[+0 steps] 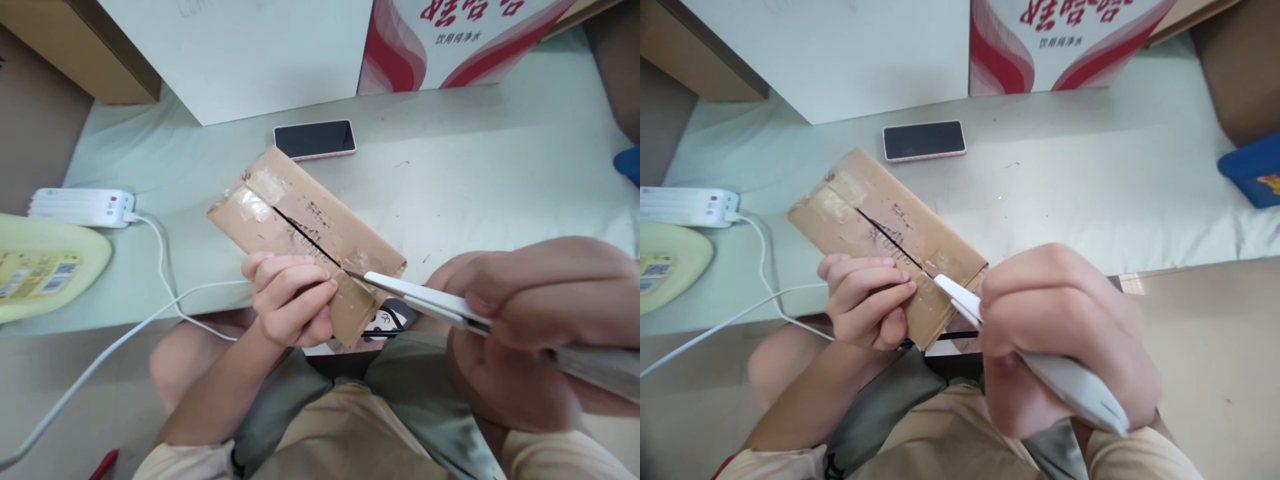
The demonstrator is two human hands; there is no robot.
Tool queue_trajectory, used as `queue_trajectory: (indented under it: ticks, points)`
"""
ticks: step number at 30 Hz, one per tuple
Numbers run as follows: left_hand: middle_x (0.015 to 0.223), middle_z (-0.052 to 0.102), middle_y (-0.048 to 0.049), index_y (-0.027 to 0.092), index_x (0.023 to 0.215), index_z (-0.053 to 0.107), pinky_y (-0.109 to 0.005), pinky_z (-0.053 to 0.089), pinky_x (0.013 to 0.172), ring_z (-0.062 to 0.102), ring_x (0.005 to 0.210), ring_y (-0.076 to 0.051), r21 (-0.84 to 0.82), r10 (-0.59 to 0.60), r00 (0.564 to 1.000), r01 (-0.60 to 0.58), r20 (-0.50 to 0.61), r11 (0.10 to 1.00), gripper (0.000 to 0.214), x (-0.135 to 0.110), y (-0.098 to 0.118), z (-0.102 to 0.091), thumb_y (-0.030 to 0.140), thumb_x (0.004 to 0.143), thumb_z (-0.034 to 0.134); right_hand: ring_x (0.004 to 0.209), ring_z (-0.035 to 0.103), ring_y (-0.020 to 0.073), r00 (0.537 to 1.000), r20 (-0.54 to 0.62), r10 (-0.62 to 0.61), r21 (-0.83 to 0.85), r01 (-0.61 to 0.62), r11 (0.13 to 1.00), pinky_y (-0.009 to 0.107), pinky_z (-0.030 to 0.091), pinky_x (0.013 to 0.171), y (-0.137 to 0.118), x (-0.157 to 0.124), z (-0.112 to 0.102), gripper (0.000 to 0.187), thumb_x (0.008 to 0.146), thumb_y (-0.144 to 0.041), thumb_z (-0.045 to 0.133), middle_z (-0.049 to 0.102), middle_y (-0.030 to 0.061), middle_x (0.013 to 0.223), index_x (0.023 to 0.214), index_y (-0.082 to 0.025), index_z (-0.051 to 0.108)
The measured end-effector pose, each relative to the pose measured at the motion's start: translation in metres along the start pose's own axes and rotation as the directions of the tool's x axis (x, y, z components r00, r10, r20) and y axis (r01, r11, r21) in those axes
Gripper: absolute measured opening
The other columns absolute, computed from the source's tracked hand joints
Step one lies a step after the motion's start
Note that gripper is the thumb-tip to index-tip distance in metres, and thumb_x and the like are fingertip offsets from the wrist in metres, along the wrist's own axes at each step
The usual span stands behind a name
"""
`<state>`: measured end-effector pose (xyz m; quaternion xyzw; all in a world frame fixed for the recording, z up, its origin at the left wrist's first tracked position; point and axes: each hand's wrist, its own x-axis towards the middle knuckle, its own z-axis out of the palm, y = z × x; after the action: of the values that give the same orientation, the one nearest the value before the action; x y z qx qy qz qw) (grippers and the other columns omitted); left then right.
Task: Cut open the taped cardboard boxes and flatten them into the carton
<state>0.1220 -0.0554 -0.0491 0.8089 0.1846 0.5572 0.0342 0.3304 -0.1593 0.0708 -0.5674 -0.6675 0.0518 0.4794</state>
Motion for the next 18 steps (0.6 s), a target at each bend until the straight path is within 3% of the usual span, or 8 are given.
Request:
queue_trajectory:
  ticks: [5,10,12,15,18]
  points:
    - [0.074,0.074,0.0008,0.026,0.084,0.070,-0.047,0.040,0.073,0.069,0.074,-0.021,0.002,-0.012,1.000,0.012,0.005,1.000,0.026,0.001,0.001,0.000,0.034,0.099,0.050,0.092,0.077,0.0285,0.996,0.083,0.037,0.040,-0.041,0.998,0.044,0.067,0.071,-0.006,-0.004,0.005,0.012,0.090,-0.037,0.076,0.076,0.0077,0.095,0.087,-0.034,0.064]
    - [0.075,0.074,0.0004,0.025,0.084,0.071,-0.046,0.041,0.075,0.068,0.076,-0.020,-0.006,0.002,1.000,-0.002,-0.004,1.000,0.026,0.001,0.001,0.001,0.032,0.099,0.051,0.072,0.076,0.0191,0.962,0.272,0.030,0.163,-0.077,0.984,0.033,0.066,0.063,0.003,0.001,-0.011,0.027,0.088,-0.007,0.067,0.075,0.0009,0.090,0.094,-0.032,0.063]
    - [0.076,0.074,0.0003,0.025,0.085,0.071,-0.046,0.041,0.076,0.069,0.077,-0.020,-0.012,0.002,1.000,-0.003,-0.010,1.000,0.026,0.000,0.001,0.001,0.032,0.099,0.051,0.064,0.073,0.0157,0.970,0.244,0.006,0.202,-0.057,0.978,0.029,0.065,0.059,0.004,0.003,-0.011,0.032,0.086,-0.002,0.065,0.073,-0.0023,0.083,0.095,-0.032,0.063]
    - [0.074,0.074,0.0010,0.025,0.084,0.071,-0.046,0.041,0.076,0.068,0.076,-0.020,0.001,0.003,1.000,-0.003,-0.002,1.000,0.027,-0.001,0.000,0.001,0.033,0.099,0.050,0.059,0.068,0.0139,0.992,0.084,0.089,0.194,-0.104,0.975,0.027,0.061,0.054,-0.003,0.002,-0.005,0.030,0.084,0.001,0.061,0.069,-0.0017,0.077,0.087,-0.029,0.060]
    - [0.072,0.074,0.0017,0.027,0.082,0.070,-0.047,0.040,0.075,0.069,0.074,-0.020,0.019,-0.005,1.000,0.005,-0.007,1.000,0.028,0.000,0.000,0.001,0.033,0.100,0.049,0.058,0.069,0.0150,0.980,0.170,0.099,0.162,-0.127,0.979,0.026,0.059,0.051,-0.012,0.001,-0.004,0.030,0.080,0.000,0.067,0.070,-0.0010,0.076,0.083,-0.028,0.059]
